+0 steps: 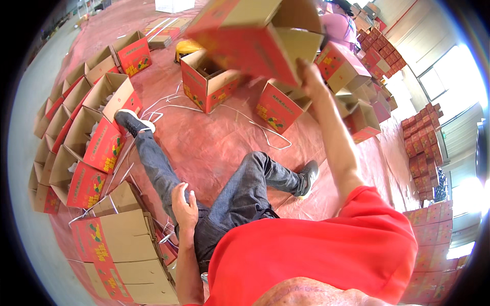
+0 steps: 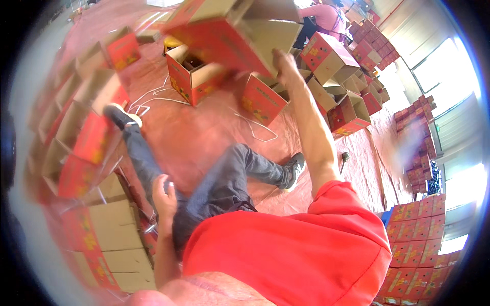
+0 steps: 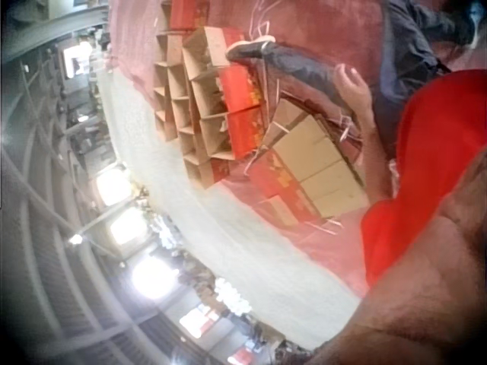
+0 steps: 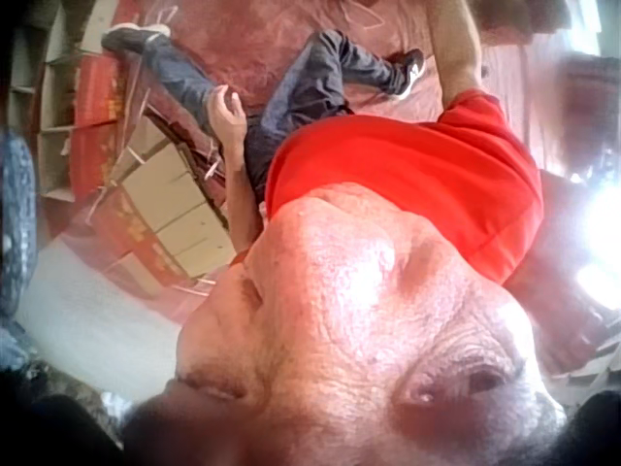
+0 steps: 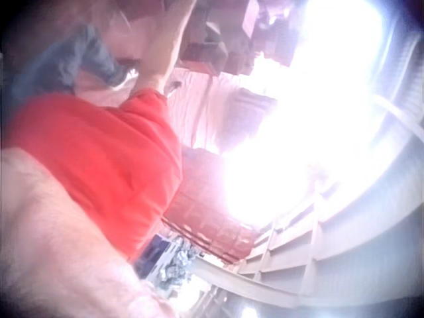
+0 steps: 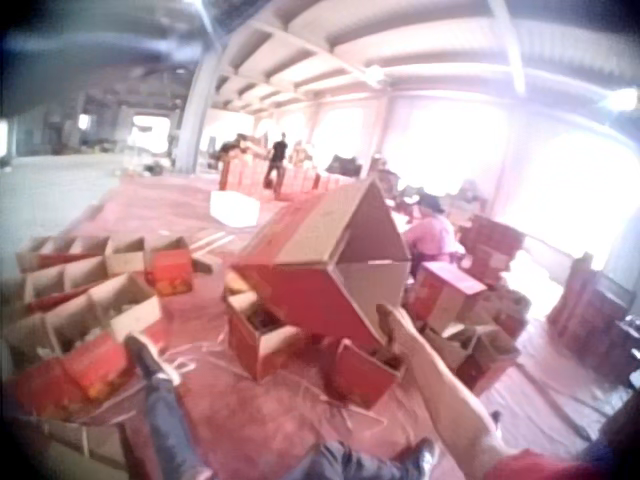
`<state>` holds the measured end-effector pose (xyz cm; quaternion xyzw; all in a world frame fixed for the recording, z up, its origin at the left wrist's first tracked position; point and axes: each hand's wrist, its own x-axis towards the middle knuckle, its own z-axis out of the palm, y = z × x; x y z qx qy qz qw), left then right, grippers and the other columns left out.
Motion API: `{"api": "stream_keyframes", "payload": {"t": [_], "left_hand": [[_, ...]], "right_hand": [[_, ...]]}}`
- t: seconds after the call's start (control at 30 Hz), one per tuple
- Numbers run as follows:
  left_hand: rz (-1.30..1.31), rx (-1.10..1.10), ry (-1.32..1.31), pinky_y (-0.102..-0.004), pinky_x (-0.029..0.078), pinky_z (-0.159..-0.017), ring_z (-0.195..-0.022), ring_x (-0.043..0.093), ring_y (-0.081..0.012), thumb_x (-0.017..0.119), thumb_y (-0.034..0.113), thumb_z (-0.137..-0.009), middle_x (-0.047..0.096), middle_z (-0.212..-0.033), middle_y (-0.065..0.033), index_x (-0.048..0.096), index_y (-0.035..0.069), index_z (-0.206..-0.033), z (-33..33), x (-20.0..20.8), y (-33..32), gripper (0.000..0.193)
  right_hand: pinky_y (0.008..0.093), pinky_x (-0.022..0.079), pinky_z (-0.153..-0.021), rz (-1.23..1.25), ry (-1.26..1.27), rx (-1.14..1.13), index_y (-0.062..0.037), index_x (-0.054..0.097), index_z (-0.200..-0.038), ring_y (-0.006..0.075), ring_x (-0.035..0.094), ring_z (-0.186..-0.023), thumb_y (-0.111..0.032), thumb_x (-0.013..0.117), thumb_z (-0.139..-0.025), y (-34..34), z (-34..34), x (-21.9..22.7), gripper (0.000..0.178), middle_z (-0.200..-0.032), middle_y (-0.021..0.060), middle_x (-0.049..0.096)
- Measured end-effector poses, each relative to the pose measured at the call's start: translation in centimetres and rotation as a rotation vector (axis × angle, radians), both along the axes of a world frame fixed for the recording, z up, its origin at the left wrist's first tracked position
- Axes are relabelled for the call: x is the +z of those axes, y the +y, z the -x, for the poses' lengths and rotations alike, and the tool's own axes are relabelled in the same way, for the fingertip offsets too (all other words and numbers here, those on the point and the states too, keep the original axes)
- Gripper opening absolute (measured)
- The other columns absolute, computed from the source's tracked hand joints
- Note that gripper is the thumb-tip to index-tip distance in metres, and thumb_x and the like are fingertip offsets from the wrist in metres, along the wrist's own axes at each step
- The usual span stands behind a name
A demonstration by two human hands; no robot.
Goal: The person sits on the floor and repeatedly folds flat cardboard sheets into open boxes, then places them aside. The person uses shears to cut white plastic ties from a stack of flat cardboard sheets before folding them.
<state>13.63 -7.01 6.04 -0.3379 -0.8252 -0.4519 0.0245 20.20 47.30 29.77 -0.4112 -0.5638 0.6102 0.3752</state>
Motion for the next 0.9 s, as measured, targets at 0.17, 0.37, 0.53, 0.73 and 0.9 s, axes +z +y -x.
{"api": "stream_keyframes", "payload": {"t": [0.17, 0.37, 0.53, 0.73, 0.9], "left_hand": [[-0.09, 0.043, -0.089, -0.0496, 0.047, -0.112, -0.13, 0.06, -0.0422, 0.067, 0.009, -0.098, 0.063, -0.139, -0.0237, 0.064, -0.004, -0.132, -0.5, 0.2, 1.2, 0.036], [-0.105, 0.36, 0.022, -0.052, 0.037, -0.123, -0.143, 0.049, -0.0455, 0.066, 0.012, -0.099, 0.055, -0.15, -0.0266, 0.058, -0.003, -0.143, 1.4, -0.8, -3.7, 0.047], [0.519, 0.793, 0.047, -0.0657, 0.028, -0.124, -0.156, 0.033, -0.0502, 0.076, 0.049, -0.095, 0.035, -0.17, -0.0296, 0.039, 0.005, -0.166, -1.7, -9.9, -19.7, 0.092], [0.927, 0.937, -0.25, -0.0715, 0.023, -0.123, -0.159, 0.027, -0.0466, 0.085, 0.051, -0.084, 0.03, -0.175, -0.0183, 0.036, 0.021, -0.169, -12.6, -7.6, -30.1, 0.102], [0.875, 1.055, -0.243, -0.0727, 0.021, -0.123, -0.158, 0.026, -0.0491, 0.086, 0.052, -0.083, 0.027, -0.176, -0.0171, 0.032, 0.028, -0.171, -15.7, -9.6, -29.0, 0.105]], "right_hand": [[0.0419, 0.052, -0.069, 0.05, 0.364, -0.281, -0.0064, 0.072, -0.112, 0.02, 0.064, -0.079, -0.044, 0.056, -0.106, 8.9, 0.6, -3.5, 0.042, -0.098, 0.0092, 0.071], [0.0374, 0.054, -0.064, -1.421, -1.266, 0.378, -0.0096, 0.07, -0.088, 0.02, 0.064, -0.073, -0.023, 0.06, -0.104, -6.0, 5.3, -18.3, 0.023, -0.084, 0.003, 0.069], [0.0369, 0.059, -0.081, -0.689, -0.55, 0.711, -0.0009, 0.075, -0.11, 0.0226, 0.076, -0.095, -0.018, 0.069, -0.104, -19.9, 4.2, -29.9, 0.019, -0.104, 0.0158, 0.079], [0.0418, 0.059, -0.093, -0.379, -0.604, 1.108, 0.0028, 0.069, -0.128, 0.0318, 0.077, -0.107, -0.019, 0.064, -0.105, -24.3, -3.0, -36.1, 0.032, -0.115, 0.0215, 0.078], [0.0375, 0.058, -0.097, -0.34, -0.671, 1.16, 0.0085, 0.062, -0.135, 0.0276, 0.076, -0.109, -0.017, 0.063, -0.105, -23.0, -1.3, -36.0, 0.04, -0.118, 0.0203, 0.079]]}}
